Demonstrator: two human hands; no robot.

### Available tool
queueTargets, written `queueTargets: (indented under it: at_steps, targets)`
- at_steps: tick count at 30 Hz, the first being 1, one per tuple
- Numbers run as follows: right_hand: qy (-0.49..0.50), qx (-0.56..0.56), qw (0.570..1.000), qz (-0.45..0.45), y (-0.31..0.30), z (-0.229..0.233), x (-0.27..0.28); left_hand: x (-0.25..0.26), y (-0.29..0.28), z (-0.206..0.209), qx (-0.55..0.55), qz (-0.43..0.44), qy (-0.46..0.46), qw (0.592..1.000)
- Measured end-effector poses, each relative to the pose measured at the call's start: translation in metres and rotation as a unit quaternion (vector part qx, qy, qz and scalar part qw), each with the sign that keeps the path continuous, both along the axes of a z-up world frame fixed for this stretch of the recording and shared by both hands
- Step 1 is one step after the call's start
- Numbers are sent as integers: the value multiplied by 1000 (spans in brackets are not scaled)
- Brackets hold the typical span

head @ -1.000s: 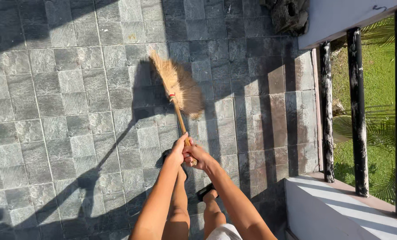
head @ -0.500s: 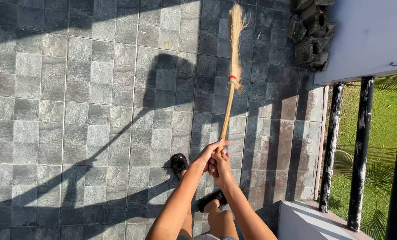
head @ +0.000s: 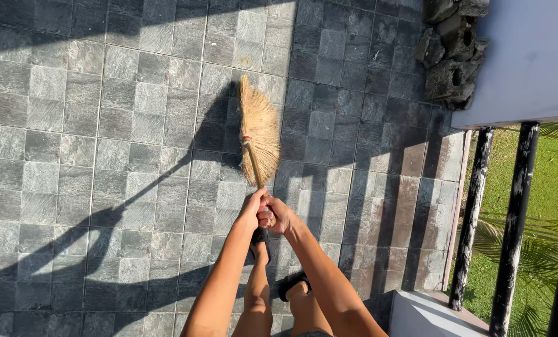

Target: The person sweeps a tiled balcony floor using a broom, pushing debris toward the railing and corner.

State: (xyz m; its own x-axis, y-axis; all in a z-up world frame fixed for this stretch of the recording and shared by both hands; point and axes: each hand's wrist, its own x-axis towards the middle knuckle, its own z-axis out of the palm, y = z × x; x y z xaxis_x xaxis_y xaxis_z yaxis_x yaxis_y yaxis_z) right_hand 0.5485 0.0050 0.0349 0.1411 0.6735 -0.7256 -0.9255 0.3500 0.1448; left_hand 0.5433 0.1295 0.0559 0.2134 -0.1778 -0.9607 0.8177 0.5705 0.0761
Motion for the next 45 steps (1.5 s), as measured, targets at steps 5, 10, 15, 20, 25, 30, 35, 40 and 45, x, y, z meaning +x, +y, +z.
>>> queueTargets:
  at_steps: [5, 10, 15, 20, 25, 30, 35, 40, 45]
  targets:
    - [-70, 52, 996, -9, 11, 24, 57, 50, 13, 56, 112, 14, -133, 985]
    - [-112, -27, 992, -41, -57, 78, 72, 68, -53, 91, 123, -17, -255, 959]
    - [-199, -242, 946, -80, -146, 149, 60, 73, -163, 99, -49, -43, -294, 954]
    - [-231, -403, 872, -155, -246, 149, 74, 115, -282, 92, -117, -163, -287, 937]
    - [-128, -564, 805, -128, -420, 88, 109, 143, -443, 54, -161, -207, -241, 934]
    - [-40, -498, 855, -139, -579, 36, 162, 133, -551, -21, -160, -193, -186, 950]
    - [-40, -384, 921, -55, -524, 13, 181, 150, -526, -67, -43, -132, -85, 987]
    - [-86, -239, 967, -26, -440, 80, 194, 176, -450, -27, -87, -18, -29, 996]
    - [-158, -154, 975, -37, -422, 120, 254, 253, -429, 70, -265, 108, -166, 944]
